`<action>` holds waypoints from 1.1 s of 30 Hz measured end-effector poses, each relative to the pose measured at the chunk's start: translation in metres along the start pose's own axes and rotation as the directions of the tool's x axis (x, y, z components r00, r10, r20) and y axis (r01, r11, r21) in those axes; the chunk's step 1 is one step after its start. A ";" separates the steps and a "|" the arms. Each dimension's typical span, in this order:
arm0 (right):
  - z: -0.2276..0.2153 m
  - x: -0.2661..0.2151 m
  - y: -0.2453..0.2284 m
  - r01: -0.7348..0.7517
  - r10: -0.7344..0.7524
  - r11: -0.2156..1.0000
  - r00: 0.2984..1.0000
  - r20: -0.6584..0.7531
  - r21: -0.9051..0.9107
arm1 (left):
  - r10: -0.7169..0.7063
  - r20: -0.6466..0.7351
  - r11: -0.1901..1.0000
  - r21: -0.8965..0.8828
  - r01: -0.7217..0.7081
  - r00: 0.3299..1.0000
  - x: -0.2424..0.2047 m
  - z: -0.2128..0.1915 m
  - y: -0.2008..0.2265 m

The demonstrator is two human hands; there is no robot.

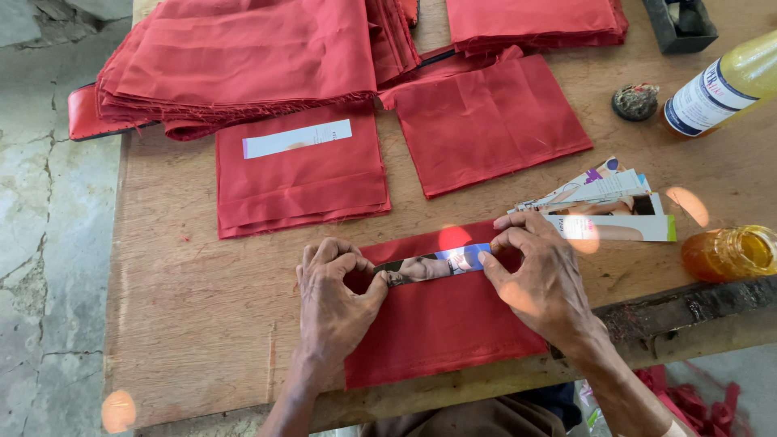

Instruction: The person applies adhesive to paper strips and inserts them into red fabric pockets, smoothing them by hand and folding the material.

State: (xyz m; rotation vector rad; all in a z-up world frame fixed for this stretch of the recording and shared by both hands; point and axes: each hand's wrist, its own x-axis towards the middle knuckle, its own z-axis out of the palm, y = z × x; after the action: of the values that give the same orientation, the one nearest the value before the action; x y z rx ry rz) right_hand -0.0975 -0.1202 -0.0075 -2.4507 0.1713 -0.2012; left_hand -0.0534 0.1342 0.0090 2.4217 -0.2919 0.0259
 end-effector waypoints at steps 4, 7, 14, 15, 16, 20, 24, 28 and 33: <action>-0.001 -0.001 -0.002 0.006 -0.006 1.000 1.000 -0.021 0.003 | 0.035 -0.028 0.999 -0.007 -0.035 0.999 -0.001 0.001 0.000; 0.000 0.000 -0.003 0.026 -0.026 1.000 0.999 -0.032 -0.010 | 0.031 -0.026 0.999 0.021 -0.031 0.999 -0.001 0.002 -0.001; -0.008 -0.001 0.015 0.132 -0.130 0.991 0.953 -0.273 -0.009 | 0.162 -0.191 0.982 0.132 -0.138 0.968 -0.007 0.009 0.001; -0.012 -0.003 0.021 0.180 -0.182 0.983 0.934 -0.308 -0.035 | 0.172 -0.196 0.981 0.120 -0.151 0.965 -0.007 0.009 0.000; -0.017 -0.005 0.028 0.226 -0.234 0.972 0.911 -0.340 -0.063 | 0.183 -0.201 0.980 0.109 -0.164 0.962 -0.008 0.010 -0.002; -0.034 -0.021 0.047 0.268 -0.265 0.962 0.864 -0.428 -0.055 | -0.031 -0.193 0.977 -0.212 -0.010 0.981 -0.006 -0.003 -0.021; -0.047 -0.029 0.052 0.307 -0.300 0.949 0.813 -0.499 -0.070 | -0.096 -0.528 0.929 -0.352 -0.115 0.844 -0.006 -0.014 -0.041; -0.049 -0.034 0.050 0.280 -0.322 0.947 0.850 -0.417 -0.161 | -0.179 -0.551 0.947 -0.320 -0.008 0.815 -0.005 -0.021 -0.052; -0.035 -0.038 0.053 0.152 -0.131 0.987 0.954 -0.270 0.058 | -0.076 -0.411 0.983 -0.182 0.000 0.909 -0.005 -0.010 -0.048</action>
State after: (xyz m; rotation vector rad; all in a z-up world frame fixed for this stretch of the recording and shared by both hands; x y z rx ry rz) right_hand -0.1450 -0.1763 -0.0178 -2.3506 0.1009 -0.5902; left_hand -0.0473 0.1766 -0.0146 2.1745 -0.0466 0.4749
